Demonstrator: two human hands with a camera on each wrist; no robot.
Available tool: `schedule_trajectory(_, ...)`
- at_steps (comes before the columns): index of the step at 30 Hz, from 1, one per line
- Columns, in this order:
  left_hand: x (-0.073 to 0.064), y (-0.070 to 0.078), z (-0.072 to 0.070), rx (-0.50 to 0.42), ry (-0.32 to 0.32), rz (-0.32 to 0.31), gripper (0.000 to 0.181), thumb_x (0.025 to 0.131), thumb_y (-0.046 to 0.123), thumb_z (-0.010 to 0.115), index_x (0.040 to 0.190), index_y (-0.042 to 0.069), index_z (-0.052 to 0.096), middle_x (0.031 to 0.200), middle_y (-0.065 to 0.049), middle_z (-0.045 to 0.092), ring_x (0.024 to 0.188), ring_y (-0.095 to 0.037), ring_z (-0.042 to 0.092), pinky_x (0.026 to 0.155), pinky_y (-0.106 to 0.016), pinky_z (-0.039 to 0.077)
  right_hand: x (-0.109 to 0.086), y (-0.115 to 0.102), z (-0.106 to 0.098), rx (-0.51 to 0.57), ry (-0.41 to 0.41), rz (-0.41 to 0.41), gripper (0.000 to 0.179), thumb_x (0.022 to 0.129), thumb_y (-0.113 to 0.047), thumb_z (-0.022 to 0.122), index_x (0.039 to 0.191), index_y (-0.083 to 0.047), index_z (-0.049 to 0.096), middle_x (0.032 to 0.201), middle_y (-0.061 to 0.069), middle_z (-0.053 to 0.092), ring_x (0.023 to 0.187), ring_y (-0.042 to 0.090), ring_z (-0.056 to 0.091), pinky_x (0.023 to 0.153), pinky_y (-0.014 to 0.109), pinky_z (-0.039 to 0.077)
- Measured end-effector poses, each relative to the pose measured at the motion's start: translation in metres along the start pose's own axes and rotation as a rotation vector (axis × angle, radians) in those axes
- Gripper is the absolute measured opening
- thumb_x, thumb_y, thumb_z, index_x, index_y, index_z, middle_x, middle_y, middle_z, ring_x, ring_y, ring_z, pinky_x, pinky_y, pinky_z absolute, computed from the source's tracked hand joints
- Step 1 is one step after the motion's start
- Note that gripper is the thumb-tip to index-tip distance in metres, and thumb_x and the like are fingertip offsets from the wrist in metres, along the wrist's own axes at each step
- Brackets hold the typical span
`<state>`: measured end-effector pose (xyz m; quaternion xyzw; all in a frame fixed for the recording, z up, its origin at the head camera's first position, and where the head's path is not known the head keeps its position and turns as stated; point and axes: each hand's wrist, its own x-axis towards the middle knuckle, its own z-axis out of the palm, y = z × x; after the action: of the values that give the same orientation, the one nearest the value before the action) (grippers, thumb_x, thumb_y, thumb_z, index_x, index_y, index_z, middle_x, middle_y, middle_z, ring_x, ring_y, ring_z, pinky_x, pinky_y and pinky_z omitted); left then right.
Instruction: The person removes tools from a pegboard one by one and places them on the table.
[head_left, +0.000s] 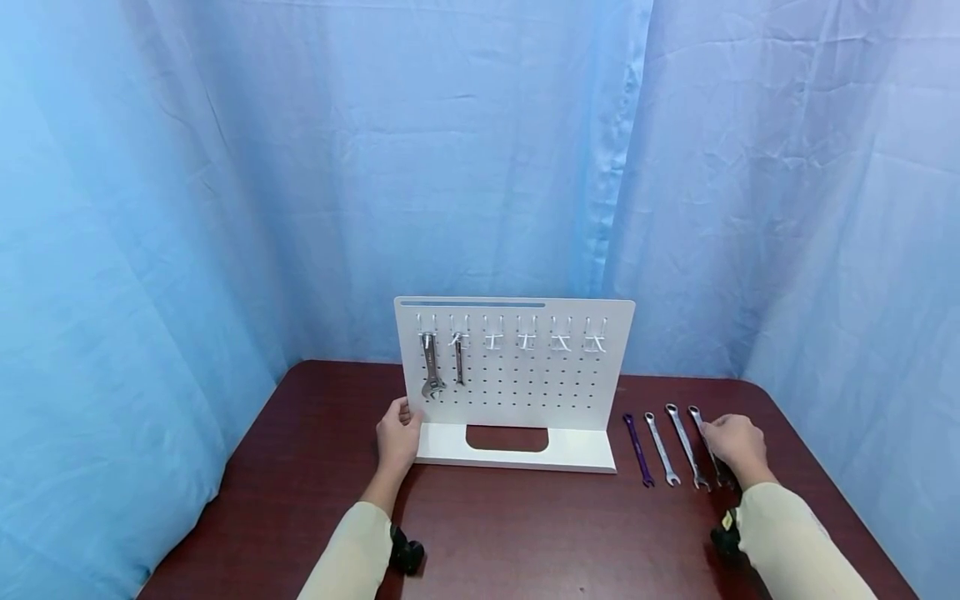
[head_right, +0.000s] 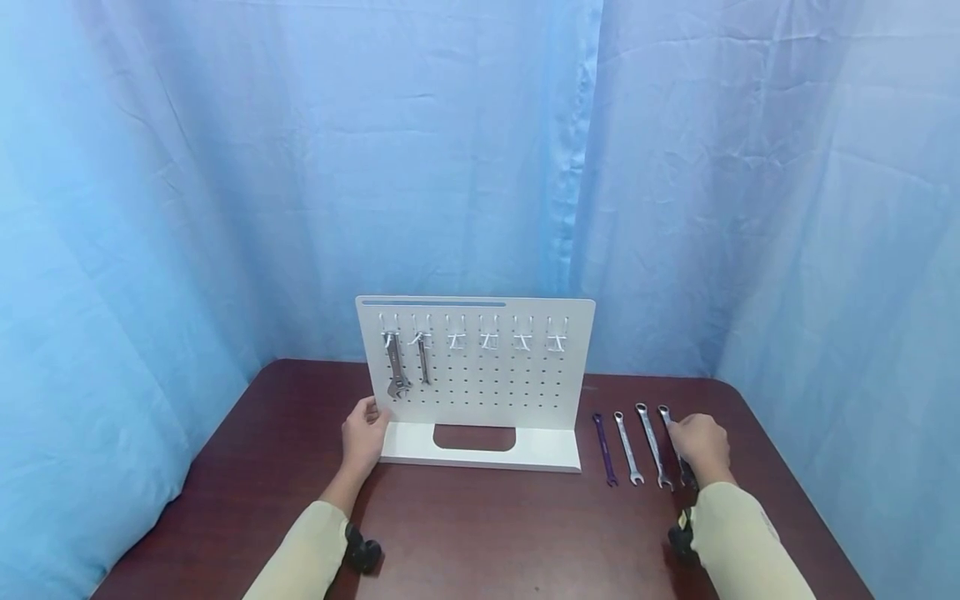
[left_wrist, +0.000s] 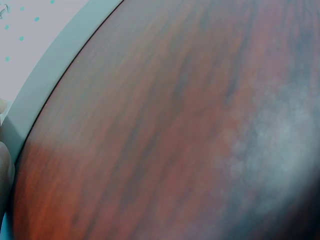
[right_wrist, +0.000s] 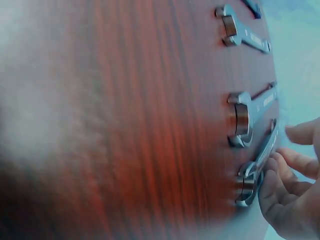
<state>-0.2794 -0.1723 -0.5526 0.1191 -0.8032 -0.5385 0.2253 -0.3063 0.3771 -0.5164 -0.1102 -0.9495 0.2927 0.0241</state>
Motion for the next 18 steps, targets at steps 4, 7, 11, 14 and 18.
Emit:
schedule_trajectory(4,0.001,0.0,0.0,0.001,0.005,0.005,0.035,0.096,0.011,0.066,0.128,-0.002,0.062,0.116,-0.019,0.064,0.107,-0.034,0.062,0.09,-0.048,0.052,-0.004,-0.013,0.006,0.067,0.061,-0.024,0.041,0.1,-0.031,0.058,0.111,0.008,0.065,0.102,0.026,0.066,0.09,0.04,0.061,0.068,0.049,0.051)
schedule_trajectory(7,0.002,0.001,-0.001,-0.005,0.006,0.0,0.035,0.096,0.011,0.067,0.129,-0.001,0.062,0.117,-0.019,0.064,0.108,-0.033,0.062,0.092,-0.049,0.052,-0.007,-0.03,0.012,0.114,0.099,-0.087,0.043,0.1,-0.031,0.059,0.12,0.007,0.063,0.112,0.028,0.065,0.099,0.042,0.059,0.075,0.051,0.05)
schedule_trajectory(11,0.002,0.002,-0.002,0.005,-0.008,-0.016,0.037,0.097,0.011,0.066,0.131,-0.001,0.061,0.12,-0.019,0.063,0.111,-0.033,0.061,0.094,-0.05,0.051,-0.013,-0.051,0.018,0.168,0.121,-0.196,0.041,0.099,-0.031,0.062,0.123,0.002,0.065,0.111,0.021,0.069,0.1,0.038,0.063,0.077,0.048,0.051)
schedule_trajectory(14,0.001,0.002,-0.002,0.012,-0.017,-0.032,0.038,0.097,0.012,0.065,0.133,-0.001,0.06,0.121,-0.019,0.063,0.112,-0.033,0.061,0.095,-0.049,0.051,-0.021,-0.065,0.023,0.223,0.129,-0.252,0.037,0.098,-0.029,0.065,0.123,-0.001,0.066,0.11,0.018,0.07,0.1,0.035,0.067,0.075,0.039,0.054)
schedule_trajectory(18,0.001,0.001,0.0,0.023,-0.01,-0.025,0.036,0.097,0.011,0.065,0.131,-0.001,0.061,0.119,-0.019,0.064,0.11,-0.032,0.062,0.094,-0.048,0.051,-0.031,-0.085,0.029,0.323,0.136,-0.274,0.03,0.098,-0.024,0.067,0.12,-0.004,0.068,0.107,0.014,0.071,0.093,0.023,0.066,0.068,0.024,0.051)
